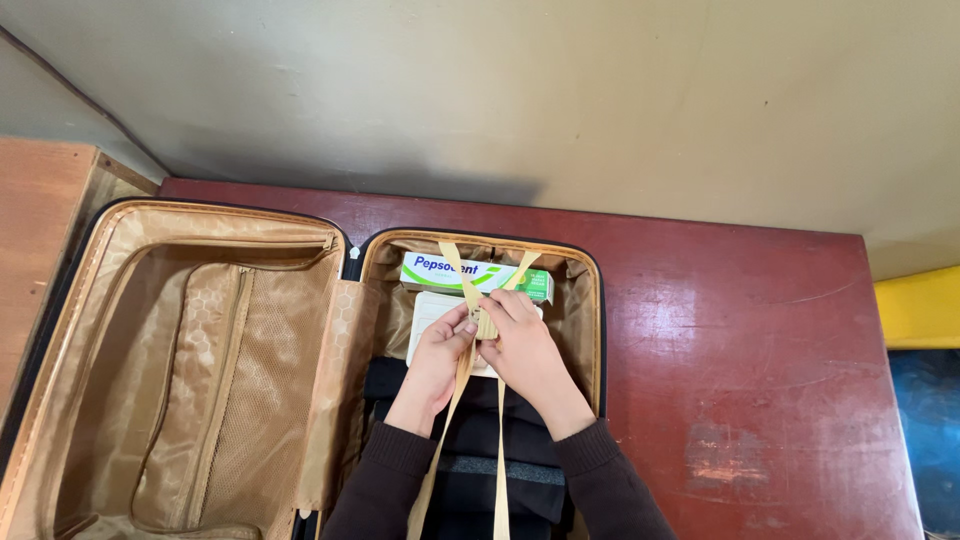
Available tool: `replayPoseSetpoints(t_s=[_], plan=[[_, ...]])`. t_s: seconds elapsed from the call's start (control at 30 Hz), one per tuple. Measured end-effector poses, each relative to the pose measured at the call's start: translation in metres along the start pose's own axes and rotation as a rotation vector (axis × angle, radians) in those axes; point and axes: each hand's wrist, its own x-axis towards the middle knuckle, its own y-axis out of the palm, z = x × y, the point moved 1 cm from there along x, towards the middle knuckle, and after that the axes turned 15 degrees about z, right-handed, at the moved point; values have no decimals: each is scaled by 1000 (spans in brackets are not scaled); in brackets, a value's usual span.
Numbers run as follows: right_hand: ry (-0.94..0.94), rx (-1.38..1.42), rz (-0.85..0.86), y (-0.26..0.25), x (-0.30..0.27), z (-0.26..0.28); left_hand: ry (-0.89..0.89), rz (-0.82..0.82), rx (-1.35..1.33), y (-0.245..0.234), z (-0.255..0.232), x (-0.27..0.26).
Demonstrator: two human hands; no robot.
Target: The person folds black pants and places them into an open suitcase. They then add a first-aid kit and a box of toothpaste, securing the items with the suitcase's internal straps. Finally, they unfold a white sweatshirt on the table.
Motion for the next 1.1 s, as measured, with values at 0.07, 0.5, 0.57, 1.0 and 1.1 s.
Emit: replayPoseSetpoints(t_s=[0.07,0.5,0.57,1.0,1.1], plan=[[0,-9,25,2,-2,0,-25,-14,-3,7,-6,-3],[170,63,-320,38,-92,3,-148,-212,1027,-3,-4,-116],[312,134,-241,49,-115,17,-154,-199,993,-3,8,-141],[252,218,-29,83,-188,62,282,-69,1753,20,52,-208],[96,50,-126,94,-209,65,312,8,1743,15,57,-221]])
